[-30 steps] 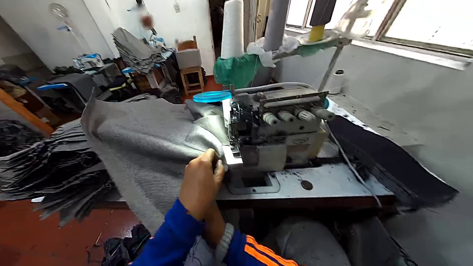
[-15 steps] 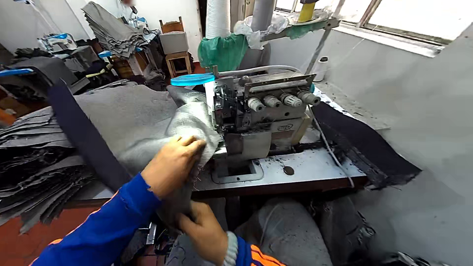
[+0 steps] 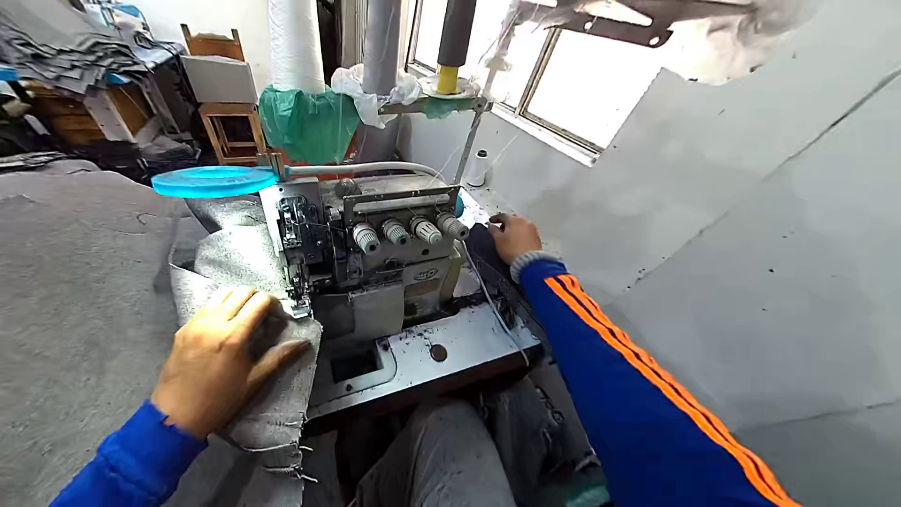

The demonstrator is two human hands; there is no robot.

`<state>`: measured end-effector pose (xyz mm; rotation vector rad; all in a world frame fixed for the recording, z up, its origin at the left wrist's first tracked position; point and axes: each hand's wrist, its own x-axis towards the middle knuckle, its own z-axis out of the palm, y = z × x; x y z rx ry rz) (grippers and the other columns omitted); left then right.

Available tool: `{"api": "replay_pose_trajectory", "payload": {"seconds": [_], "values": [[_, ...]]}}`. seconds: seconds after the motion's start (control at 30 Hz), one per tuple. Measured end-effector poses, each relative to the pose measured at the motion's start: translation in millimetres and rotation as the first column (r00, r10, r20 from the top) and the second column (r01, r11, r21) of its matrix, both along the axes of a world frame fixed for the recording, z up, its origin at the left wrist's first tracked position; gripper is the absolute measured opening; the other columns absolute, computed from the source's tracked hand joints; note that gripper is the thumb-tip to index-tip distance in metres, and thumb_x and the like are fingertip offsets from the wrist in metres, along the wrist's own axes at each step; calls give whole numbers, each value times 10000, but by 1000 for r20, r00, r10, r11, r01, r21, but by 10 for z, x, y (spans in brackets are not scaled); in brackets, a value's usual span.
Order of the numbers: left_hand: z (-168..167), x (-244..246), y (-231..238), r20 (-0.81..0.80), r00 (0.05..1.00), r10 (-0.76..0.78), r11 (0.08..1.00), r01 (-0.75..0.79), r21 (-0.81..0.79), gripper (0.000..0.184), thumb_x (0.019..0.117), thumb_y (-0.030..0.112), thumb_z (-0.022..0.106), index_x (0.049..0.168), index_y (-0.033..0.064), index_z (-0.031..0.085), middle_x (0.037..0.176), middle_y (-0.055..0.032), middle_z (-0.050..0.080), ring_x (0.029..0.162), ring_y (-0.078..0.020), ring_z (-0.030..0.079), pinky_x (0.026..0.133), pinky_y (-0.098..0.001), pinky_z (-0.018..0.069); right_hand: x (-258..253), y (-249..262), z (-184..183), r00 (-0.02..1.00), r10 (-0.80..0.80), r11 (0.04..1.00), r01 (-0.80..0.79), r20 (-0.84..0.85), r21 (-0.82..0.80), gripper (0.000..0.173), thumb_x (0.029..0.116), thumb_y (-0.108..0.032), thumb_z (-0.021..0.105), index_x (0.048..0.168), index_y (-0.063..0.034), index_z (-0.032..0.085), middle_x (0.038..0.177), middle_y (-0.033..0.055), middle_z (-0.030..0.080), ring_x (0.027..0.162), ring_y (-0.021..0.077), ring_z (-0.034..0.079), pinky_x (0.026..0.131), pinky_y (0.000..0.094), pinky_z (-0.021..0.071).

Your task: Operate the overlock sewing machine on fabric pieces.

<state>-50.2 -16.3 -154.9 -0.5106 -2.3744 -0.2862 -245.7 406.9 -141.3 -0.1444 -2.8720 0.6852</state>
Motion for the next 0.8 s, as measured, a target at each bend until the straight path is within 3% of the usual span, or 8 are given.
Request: {"api": "replay_pose_trajectory", "payload": {"seconds": [0.13, 0.23, 0.3, 0.4, 0.47, 0.53, 0.67, 0.8], "values": [[32, -7, 31, 90, 994, 69, 996, -64, -54, 685, 914, 702, 491, 1088, 84, 727, 1160, -111, 716, 1103, -334, 675, 925, -562, 533, -367, -101, -120, 981, -58, 987, 28, 186, 161, 331, 944, -213, 699, 1167, 32, 694, 1235, 366, 626, 1199, 572, 572, 944, 768, 429], [86, -22, 20, 138, 990, -7, 999, 11, -30, 610, 935, 658, 531, 1015, 86, 725, 1130, -104, 715, 1125, -314, 662, 966, -541, 516, -190, -60, -101, 999, 37, 997, -38, 28, 65, 343, 897, -126, 753, 1170, 70, 685, 1252, 462, 543, 1213, 698, 451, 928, 872, 306], [169, -54, -15, 193, 969, -152, 988, 144, 55, 442, 940, 542, 624, 942, 111, 722, 1036, -49, 713, 1061, -244, 653, 937, -488, 502, 193, -96, -10, 984, 101, 995, -102, -150, -3, 307, 926, -78, 699, 1167, 101, 636, 1142, 463, 573, 1113, 707, 503, 880, 877, 326], [356, -51, -34, 335, 880, -337, 940, 291, 179, 209, 902, 285, 745, 1009, 110, 699, 818, 34, 659, 829, -122, 630, 868, -408, 498, 1106, -383, 186, 891, 193, 959, -260, -410, -112, 388, 928, -69, 685, 1244, 88, 526, 939, 326, 647, 813, 532, 640, 686, 728, 474], [412, -62, -40, 429, 822, -375, 927, 333, 173, 362, 880, 258, 777, 1185, 94, 674, 748, 49, 613, 735, -105, 595, 806, -374, 511, 1643, -603, 163, 840, 237, 904, -375, -488, -205, 613, 866, -174, 713, 1404, -31, 455, 982, 136, 709, 806, 263, 700, 693, 505, 580], [336, -88, -64, 393, 837, -381, 924, 355, 139, 368, 897, 294, 760, 1186, 86, 667, 705, 33, 581, 639, -107, 577, 666, -339, 541, 2023, -865, 62, 828, 254, 813, -463, -500, -354, 692, 852, -203, 734, 1480, -139, 451, 1035, -5, 734, 864, 84, 714, 741, 345, 622], [291, -4, -228, 243, 871, -427, 902, 392, 179, 487, 824, 548, 766, 961, 83, 716, 579, 73, 506, 495, -20, 456, 479, -227, 422, 2290, -1447, -319, 845, 252, 602, -518, -471, -608, 422, 933, -129, 689, 1343, -88, 596, 983, -32, 763, 877, 62, 735, 777, 295, 639], [671, 225, -263, 244, 846, -474, 874, 418, 247, 183, 906, 277, 744, 831, 116, 787, 747, 85, 648, 695, 31, 591, 627, -148, 499, 2312, -2032, -420, 838, 260, 516, -540, -479, -665, 207, 1001, -123, 596, 1168, -48, 692, 913, -12, 754, 828, 48, 719, 746, 254, 616]]}}
